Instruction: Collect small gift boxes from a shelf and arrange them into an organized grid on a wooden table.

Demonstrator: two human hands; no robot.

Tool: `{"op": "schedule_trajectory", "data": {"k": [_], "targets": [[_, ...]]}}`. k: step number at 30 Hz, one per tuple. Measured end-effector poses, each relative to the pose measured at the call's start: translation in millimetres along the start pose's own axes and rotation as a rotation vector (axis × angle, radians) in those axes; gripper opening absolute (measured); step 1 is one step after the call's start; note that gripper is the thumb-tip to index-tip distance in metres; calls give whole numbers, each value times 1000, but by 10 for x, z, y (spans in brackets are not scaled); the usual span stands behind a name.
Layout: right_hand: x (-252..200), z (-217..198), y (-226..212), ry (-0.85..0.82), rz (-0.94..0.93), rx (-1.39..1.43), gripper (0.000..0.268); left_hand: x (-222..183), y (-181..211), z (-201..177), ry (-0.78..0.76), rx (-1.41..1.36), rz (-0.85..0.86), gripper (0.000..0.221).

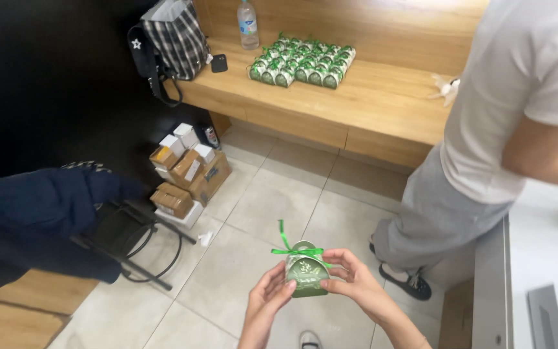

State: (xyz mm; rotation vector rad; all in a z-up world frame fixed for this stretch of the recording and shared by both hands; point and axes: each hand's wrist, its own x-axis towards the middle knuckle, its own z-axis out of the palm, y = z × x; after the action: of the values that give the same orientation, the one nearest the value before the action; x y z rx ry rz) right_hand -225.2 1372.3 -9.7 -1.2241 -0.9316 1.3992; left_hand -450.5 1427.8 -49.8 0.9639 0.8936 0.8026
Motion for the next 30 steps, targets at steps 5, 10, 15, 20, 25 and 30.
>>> {"op": "schedule_trajectory", "data": {"k": [5,10,15,20,25,30], "targets": [[901,-279,-476,-44,5,-82,67,935,443,28,-76,-29,-11,68],[1539,-603,-573,-11,45,-129,67,1738,509,77,-119,-76,-61,68],[2292,-816,-572,30,31,-27,64,2610,588,-31,-120,-214,-137,75],[3286,-908,-801,77,55,-93,72,3694,870,-252,-237,-241,-102,67],[4387,-953,-1152,89,58,-230,74,4824,1422,-471,-292,-264,-143,62],[5372,-1144,-1214,195,9,-235,78,5904,1664,-656,-332,-129,-165,61]]}}
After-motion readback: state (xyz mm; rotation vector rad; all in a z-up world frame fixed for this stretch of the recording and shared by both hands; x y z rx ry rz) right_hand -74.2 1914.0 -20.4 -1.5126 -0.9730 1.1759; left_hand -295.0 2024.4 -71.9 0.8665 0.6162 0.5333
